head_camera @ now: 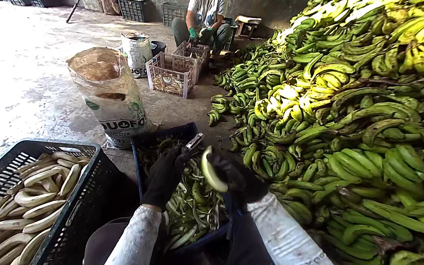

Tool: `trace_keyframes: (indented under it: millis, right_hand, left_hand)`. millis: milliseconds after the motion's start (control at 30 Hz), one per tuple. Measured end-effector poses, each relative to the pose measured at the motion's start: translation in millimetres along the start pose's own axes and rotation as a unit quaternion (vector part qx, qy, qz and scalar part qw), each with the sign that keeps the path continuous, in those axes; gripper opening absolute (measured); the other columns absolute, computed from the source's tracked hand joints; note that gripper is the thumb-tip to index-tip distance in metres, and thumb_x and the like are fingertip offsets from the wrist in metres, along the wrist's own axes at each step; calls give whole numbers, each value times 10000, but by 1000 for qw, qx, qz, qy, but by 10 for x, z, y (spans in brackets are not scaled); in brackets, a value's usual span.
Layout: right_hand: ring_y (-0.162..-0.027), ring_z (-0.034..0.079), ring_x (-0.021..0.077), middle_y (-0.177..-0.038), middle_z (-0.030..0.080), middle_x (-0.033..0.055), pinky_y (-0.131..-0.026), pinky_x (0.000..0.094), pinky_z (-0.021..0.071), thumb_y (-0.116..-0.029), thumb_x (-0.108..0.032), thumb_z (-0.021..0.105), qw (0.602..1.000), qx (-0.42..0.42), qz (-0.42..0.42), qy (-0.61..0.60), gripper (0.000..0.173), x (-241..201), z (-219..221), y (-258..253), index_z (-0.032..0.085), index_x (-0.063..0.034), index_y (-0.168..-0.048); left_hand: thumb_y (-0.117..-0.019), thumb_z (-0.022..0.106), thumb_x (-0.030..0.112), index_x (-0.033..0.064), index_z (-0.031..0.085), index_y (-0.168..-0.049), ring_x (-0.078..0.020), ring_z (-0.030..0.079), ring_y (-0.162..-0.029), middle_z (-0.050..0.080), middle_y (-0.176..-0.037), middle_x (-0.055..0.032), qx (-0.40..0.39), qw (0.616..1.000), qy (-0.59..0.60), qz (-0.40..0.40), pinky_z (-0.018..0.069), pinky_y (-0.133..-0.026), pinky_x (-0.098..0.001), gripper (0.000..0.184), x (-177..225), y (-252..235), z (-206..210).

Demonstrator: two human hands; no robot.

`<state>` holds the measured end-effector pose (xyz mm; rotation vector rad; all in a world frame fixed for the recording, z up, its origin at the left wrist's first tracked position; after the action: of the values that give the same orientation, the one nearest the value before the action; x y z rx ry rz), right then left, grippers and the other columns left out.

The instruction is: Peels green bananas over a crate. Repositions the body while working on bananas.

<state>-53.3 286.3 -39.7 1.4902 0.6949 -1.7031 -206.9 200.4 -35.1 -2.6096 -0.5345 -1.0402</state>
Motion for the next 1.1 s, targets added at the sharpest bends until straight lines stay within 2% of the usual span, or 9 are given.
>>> trace_keyframes:
  millis: [167, 267, 400, 500, 667, 767, 967, 1033, 1100]
  right_hand:
    - [-821, 700, 152, -916, 708, 67, -739, 349, 610, -1067, -389, 400, 929, 43, -107, -351, 378, -39, -314, -152, 667, -124, -1096]
    - [-831, 713, 171, -928, 720, 69, -716, 351, 615, -1082, -416, 316, 882, 98, -140, -440, 465, -44, -490, -148, 670, -117, -1047]
    - [-872, 726, 205, -945, 727, 81, -754, 394, 622, -1057, -381, 418, 835, 107, -181, -508, 377, -15, -642, -109, 683, -113, -1036]
    - [-815, 714, 188, -906, 712, 79, -703, 365, 617, -1068, -402, 389, 859, 114, -171, -469, 406, -37, -617, -107, 666, -108, -1024]
    - [-946, 696, 138, -1082, 701, 54, -797, 319, 603, -1082, -402, 383, 921, 3, -177, -348, 410, -137, -502, -62, 623, -114, -1246]
    - [-789, 673, 117, -947, 694, 45, -692, 304, 596, -1078, -357, 373, 962, 63, -162, -209, 390, -159, -353, 12, 648, -119, -1218]
    - [-847, 650, 112, -994, 675, 46, -748, 300, 567, -1100, -346, 317, 979, 166, -96, -64, 429, 39, -371, -42, 613, -96, -1285]
    - [-955, 646, 95, -1085, 673, 56, -855, 290, 557, -1101, -271, 315, 982, 139, -119, 39, 414, -5, -318, -3, 591, -51, -1317]
    - [-903, 637, 73, -1010, 665, 28, -826, 278, 555, -1069, -289, 358, 985, 109, -100, 93, 384, -6, -195, 45, 617, -59, -1236]
  left_hand:
    - [-1045, 301, 613, 215, 585, -1457, -337, 680, -1075, 698, -1216, -152, 64, 988, -15, 143, 538, -902, -584, 640, 403, 184, 185]
    - [-1030, 423, 583, 184, 619, -1430, -386, 662, -1104, 695, -1208, -197, 115, 975, -17, 187, 500, -952, -611, 598, 557, 316, 205]
    - [-981, 517, 544, 191, 656, -1390, -404, 666, -1040, 702, -1128, -206, 170, 960, -67, 214, 504, -916, -601, 558, 648, 418, 200]
    - [-988, 503, 491, 178, 661, -1382, -398, 674, -1024, 706, -1109, -198, 163, 962, -70, 207, 516, -898, -590, 528, 652, 407, 191]
    - [-1022, 468, 479, 215, 612, -1440, -349, 682, -1029, 718, -1111, -157, 126, 973, -32, 190, 527, -905, -570, 515, 649, 409, 182]
    - [-1036, 436, 529, 229, 594, -1456, -347, 683, -1011, 714, -1118, -154, 108, 984, -22, 143, 540, -862, -572, 540, 537, 348, 208]
    - [-1011, 490, 470, 210, 597, -1453, -388, 679, -1019, 706, -1126, -188, 97, 985, -56, 128, 531, -872, -579, 524, 451, 356, 194]
    - [-1039, 443, 489, 186, 568, -1474, -366, 674, -1051, 700, -1160, -176, 56, 995, -27, 79, 538, -903, -565, 545, 344, 325, 264]
    - [-1069, 387, 489, 186, 533, -1498, -324, 674, -1097, 688, -1225, -157, -6, 1000, 19, -4, 530, -955, -559, 545, 173, 263, 295]
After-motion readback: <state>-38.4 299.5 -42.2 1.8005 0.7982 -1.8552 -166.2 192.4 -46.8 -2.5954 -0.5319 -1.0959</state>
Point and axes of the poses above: each hand's wrist, its own y-axis away from the middle knuckle, its own z-axis out of the palm, x = y × z, the point moved 10 cm from there along -y, towards the middle knuckle
